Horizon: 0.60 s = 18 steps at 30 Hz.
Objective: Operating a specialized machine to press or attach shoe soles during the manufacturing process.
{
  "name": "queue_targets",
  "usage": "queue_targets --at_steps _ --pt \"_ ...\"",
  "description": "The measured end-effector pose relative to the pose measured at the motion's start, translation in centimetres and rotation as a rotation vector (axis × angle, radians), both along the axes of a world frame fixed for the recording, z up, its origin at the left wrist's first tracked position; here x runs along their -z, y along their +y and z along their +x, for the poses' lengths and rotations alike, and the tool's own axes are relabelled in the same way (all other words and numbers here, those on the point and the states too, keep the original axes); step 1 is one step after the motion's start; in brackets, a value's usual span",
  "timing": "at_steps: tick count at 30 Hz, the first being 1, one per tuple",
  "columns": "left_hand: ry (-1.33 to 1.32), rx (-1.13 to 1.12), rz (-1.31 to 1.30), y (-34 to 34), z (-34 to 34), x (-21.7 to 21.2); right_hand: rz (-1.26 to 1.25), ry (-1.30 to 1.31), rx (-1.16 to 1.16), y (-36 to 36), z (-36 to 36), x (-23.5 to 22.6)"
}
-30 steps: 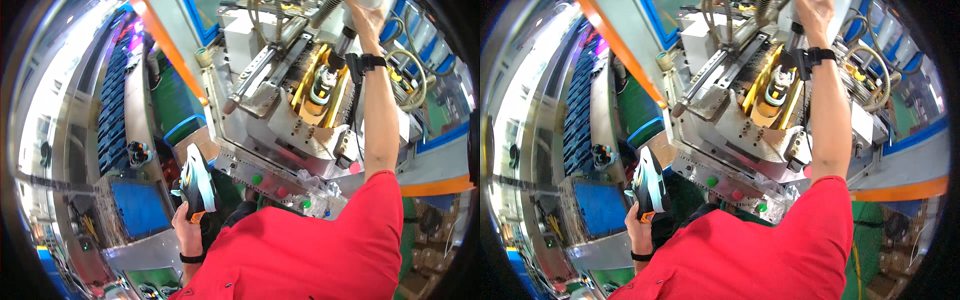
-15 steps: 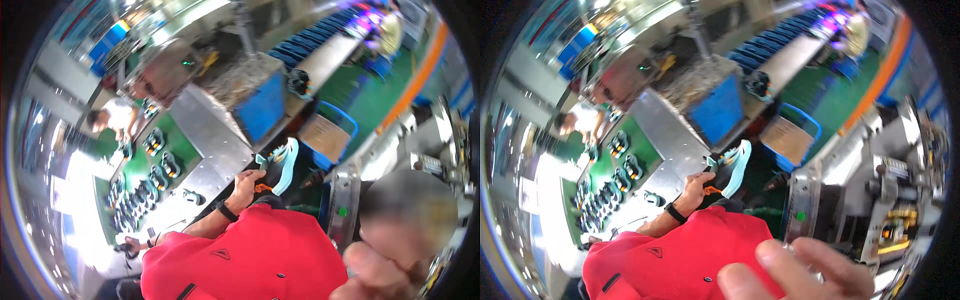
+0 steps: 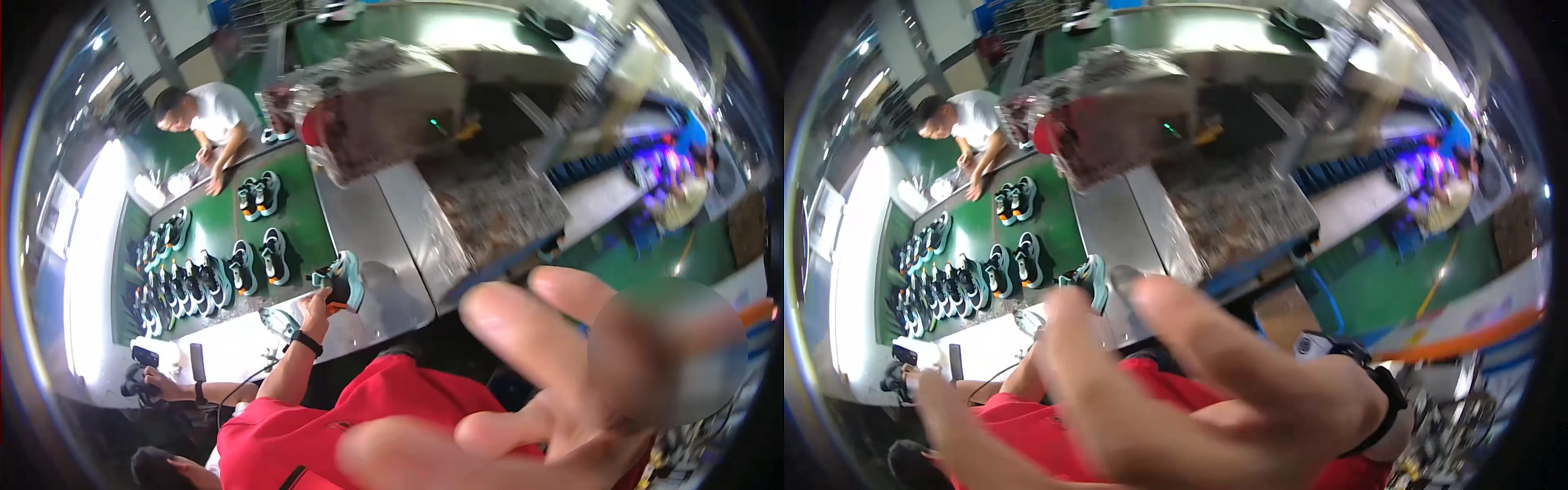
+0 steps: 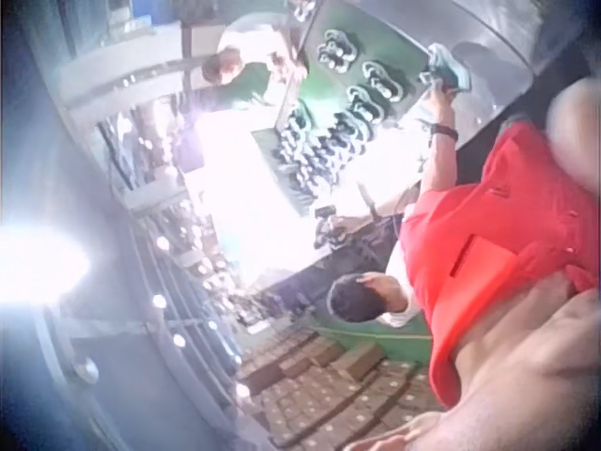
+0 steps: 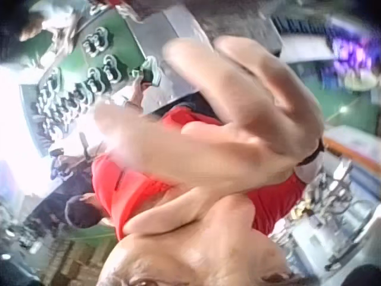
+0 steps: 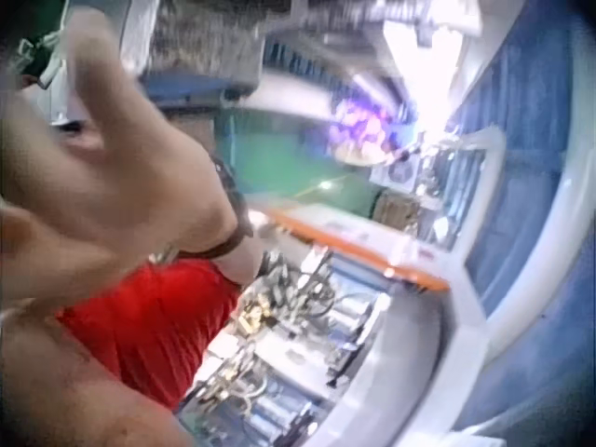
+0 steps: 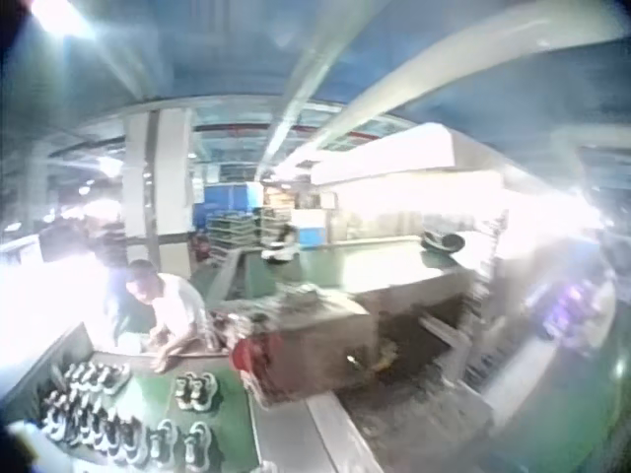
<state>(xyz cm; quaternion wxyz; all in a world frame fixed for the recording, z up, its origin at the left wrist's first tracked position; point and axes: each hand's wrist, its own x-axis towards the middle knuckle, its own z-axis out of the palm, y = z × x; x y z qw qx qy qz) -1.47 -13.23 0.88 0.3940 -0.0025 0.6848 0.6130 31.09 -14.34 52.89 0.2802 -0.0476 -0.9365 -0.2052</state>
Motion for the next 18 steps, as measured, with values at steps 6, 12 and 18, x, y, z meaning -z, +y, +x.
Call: queue_targets --at_steps 6,12,18 --pt "0.49 0.017 -0.191 5.3 -11.2 1.6 0.011 -0.051 0.135 15.4 -8.3 -0.7" --pt "0.846 0.141 -0.435 11.1 -15.3 8.2 0.277 -0.257 0.293 39.3 -20.5 -3.7" --pt "0.863 0.102 -0.529 10.7 -14.1 8.0 -1.09 0.02 -0.328 59.9 -32.7 0.4"
